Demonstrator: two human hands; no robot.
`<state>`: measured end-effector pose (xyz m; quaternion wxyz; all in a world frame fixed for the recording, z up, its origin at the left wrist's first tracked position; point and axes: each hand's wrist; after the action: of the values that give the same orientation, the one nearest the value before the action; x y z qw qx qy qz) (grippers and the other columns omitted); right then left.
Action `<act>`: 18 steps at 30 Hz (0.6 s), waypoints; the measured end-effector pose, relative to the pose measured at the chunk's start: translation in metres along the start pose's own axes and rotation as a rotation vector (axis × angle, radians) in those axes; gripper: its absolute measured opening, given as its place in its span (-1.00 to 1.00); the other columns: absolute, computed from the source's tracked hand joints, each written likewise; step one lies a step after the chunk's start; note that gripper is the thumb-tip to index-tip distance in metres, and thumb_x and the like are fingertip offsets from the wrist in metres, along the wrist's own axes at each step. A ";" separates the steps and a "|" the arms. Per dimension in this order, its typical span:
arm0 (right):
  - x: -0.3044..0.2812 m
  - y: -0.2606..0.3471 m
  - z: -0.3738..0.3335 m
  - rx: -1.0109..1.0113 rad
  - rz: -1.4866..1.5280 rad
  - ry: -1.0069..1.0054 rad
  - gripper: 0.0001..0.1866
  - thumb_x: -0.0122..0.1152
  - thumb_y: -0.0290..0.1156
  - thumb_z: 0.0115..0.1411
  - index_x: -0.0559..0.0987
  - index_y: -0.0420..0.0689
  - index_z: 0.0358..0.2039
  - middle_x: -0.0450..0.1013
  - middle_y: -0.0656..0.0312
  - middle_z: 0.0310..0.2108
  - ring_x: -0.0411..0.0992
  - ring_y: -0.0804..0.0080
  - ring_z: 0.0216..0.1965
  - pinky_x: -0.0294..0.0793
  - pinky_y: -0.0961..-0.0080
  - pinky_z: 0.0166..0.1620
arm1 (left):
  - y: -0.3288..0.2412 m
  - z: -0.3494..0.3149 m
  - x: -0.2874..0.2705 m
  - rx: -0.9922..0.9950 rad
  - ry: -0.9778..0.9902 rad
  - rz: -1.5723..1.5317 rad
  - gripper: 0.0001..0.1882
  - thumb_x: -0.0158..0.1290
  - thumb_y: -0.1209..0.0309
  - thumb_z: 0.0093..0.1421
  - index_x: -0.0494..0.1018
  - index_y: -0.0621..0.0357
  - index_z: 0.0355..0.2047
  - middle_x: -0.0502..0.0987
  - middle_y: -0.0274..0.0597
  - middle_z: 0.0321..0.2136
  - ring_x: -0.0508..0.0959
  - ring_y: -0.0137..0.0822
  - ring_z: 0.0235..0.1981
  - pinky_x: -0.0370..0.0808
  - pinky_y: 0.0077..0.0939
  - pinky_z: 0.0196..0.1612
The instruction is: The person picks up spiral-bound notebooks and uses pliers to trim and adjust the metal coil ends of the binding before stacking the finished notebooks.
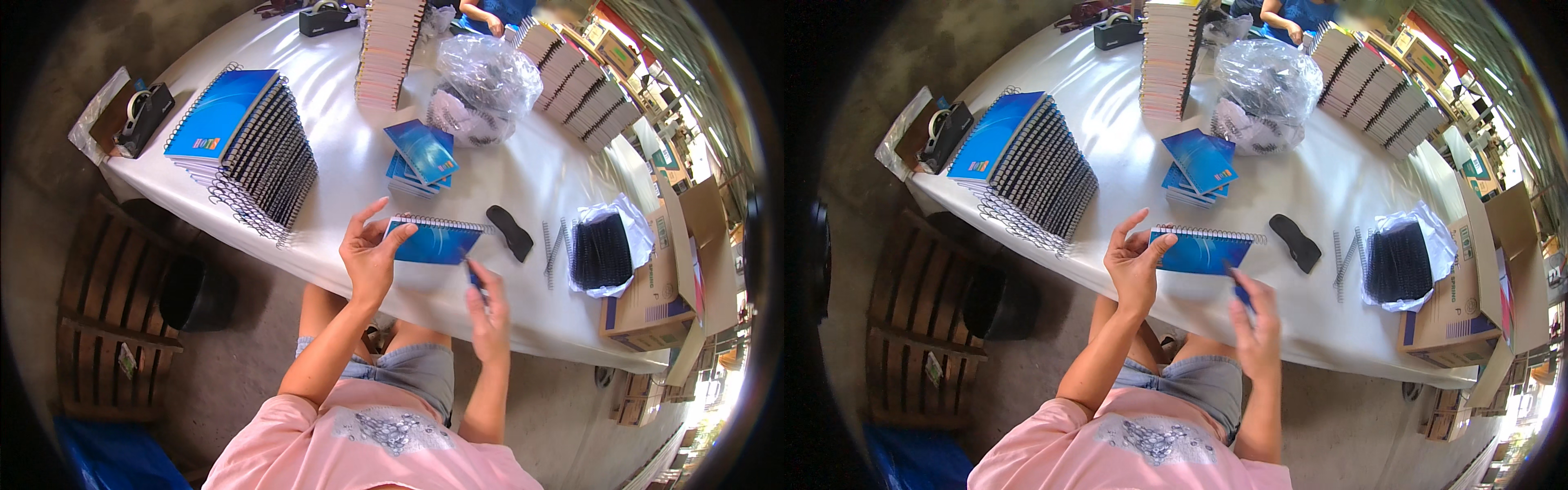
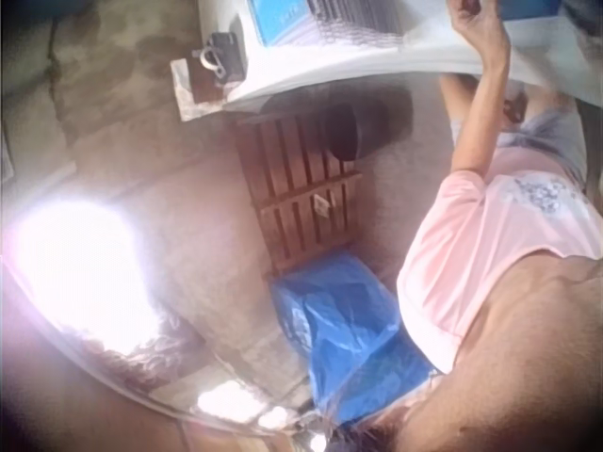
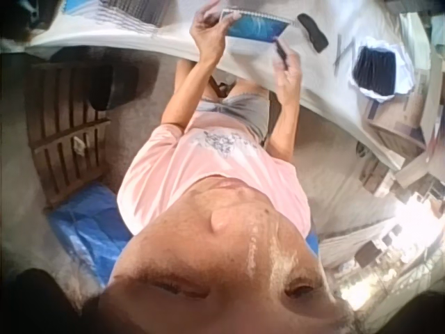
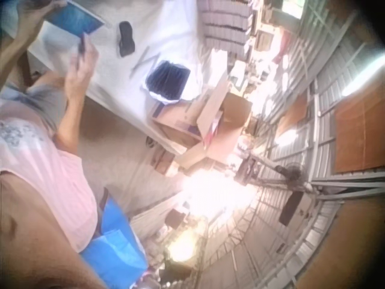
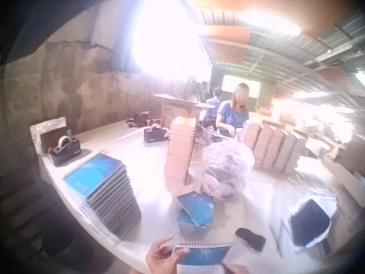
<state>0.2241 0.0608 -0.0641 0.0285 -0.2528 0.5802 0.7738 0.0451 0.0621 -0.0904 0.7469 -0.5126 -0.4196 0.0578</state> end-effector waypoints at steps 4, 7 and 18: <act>-0.036 -0.043 -0.014 0.212 -0.813 -0.128 -0.58 0.01 -0.16 0.24 0.40 -0.06 0.06 0.31 0.08 -0.09 0.24 0.15 0.05 0.00 0.18 0.20 | 0.005 0.007 -0.006 -0.051 -0.016 -0.068 -0.54 0.16 0.52 0.10 0.32 0.32 0.01 0.57 -0.10 -0.32 0.53 -0.47 -0.30 0.48 -0.67 -0.23; -0.032 -0.056 -0.010 0.227 -1.006 -0.153 -0.47 0.01 -0.04 0.22 0.33 -0.05 0.12 0.27 0.04 0.02 0.19 0.08 0.12 -0.13 0.07 0.23 | -0.008 0.005 0.002 -0.046 -0.015 -0.150 -0.60 0.09 0.46 0.17 0.32 0.28 0.01 0.55 -0.06 -0.25 0.53 -0.43 -0.24 0.46 -0.65 -0.20; 0.056 0.089 0.098 -0.161 0.870 -0.065 -0.55 0.16 -0.59 0.12 0.34 -0.25 0.05 0.41 0.14 -0.15 0.41 0.50 -0.20 0.46 0.63 -0.23 | -0.145 0.003 -0.028 0.808 0.111 0.394 -0.69 0.03 0.62 0.12 0.33 0.33 -0.10 0.47 0.06 -0.10 0.49 -0.26 -0.08 0.38 -0.48 -0.05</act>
<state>0.1097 0.1074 0.0101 -0.3013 0.0377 0.5691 0.7641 -0.0247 -0.0177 0.0123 0.8832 -0.2522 -0.2172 0.3304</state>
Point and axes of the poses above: each hand's wrist, its own z-axis towards the middle knuckle, its own x-axis out of the palm, y = z × x
